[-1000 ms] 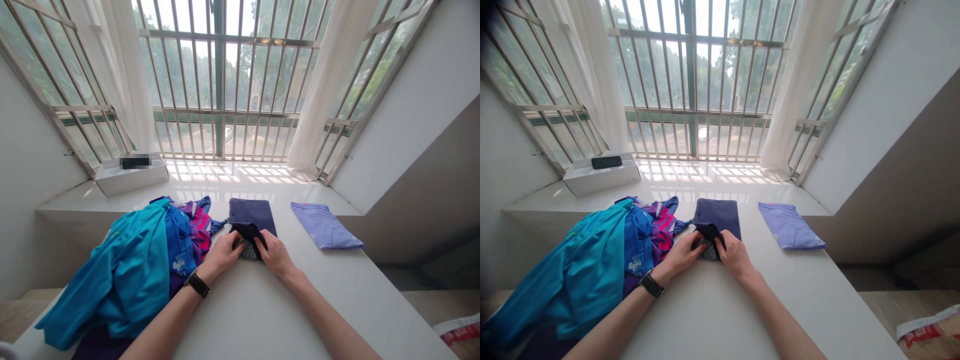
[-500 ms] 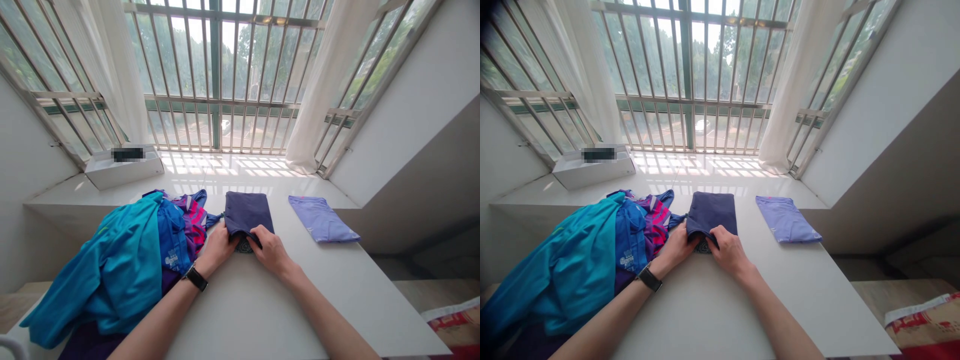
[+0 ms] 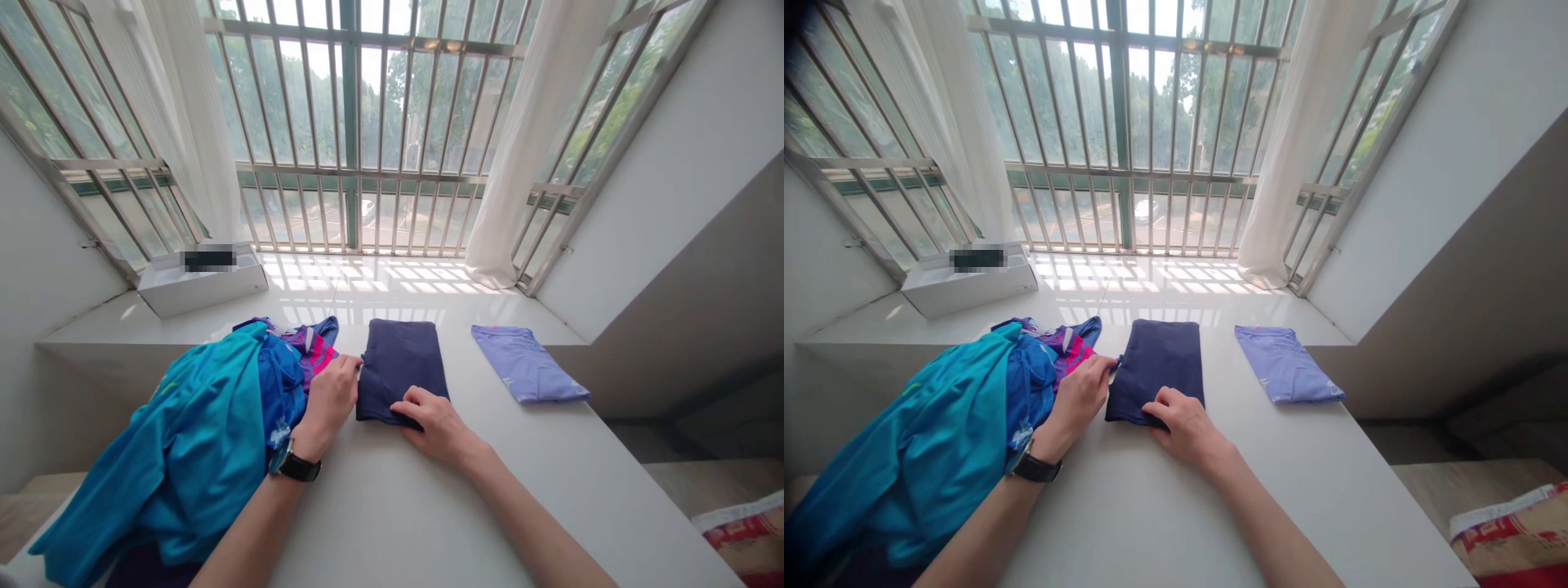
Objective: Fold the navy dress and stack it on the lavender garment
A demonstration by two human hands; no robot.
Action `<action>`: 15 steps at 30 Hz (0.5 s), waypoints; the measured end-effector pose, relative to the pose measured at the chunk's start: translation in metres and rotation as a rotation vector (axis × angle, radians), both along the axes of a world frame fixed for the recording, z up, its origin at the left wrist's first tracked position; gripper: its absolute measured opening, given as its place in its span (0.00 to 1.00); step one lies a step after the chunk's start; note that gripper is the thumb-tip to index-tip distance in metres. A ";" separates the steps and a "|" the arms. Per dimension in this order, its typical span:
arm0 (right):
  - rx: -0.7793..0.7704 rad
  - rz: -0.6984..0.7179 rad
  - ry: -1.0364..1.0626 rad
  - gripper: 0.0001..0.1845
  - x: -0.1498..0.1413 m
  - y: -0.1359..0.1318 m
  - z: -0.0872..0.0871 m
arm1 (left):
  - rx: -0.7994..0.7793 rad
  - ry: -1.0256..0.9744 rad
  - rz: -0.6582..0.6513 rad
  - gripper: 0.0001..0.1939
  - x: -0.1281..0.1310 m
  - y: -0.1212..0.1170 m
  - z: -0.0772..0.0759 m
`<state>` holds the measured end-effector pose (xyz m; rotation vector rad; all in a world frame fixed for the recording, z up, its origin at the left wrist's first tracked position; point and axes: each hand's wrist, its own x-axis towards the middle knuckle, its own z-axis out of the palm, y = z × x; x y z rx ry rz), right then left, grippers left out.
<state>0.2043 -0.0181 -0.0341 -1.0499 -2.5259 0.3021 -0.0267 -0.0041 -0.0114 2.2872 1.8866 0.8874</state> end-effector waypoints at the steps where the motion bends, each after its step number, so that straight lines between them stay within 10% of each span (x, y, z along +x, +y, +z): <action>1: -0.012 0.006 -0.001 0.17 0.000 -0.001 0.002 | 0.050 -0.021 0.013 0.12 0.002 -0.001 0.002; 10: -0.352 0.015 0.258 0.15 0.011 0.009 0.009 | -0.105 0.232 -0.428 0.24 0.023 -0.006 -0.041; 15: -0.067 -0.172 0.249 0.18 0.018 0.019 -0.013 | -0.091 0.260 -0.417 0.25 0.017 -0.002 -0.050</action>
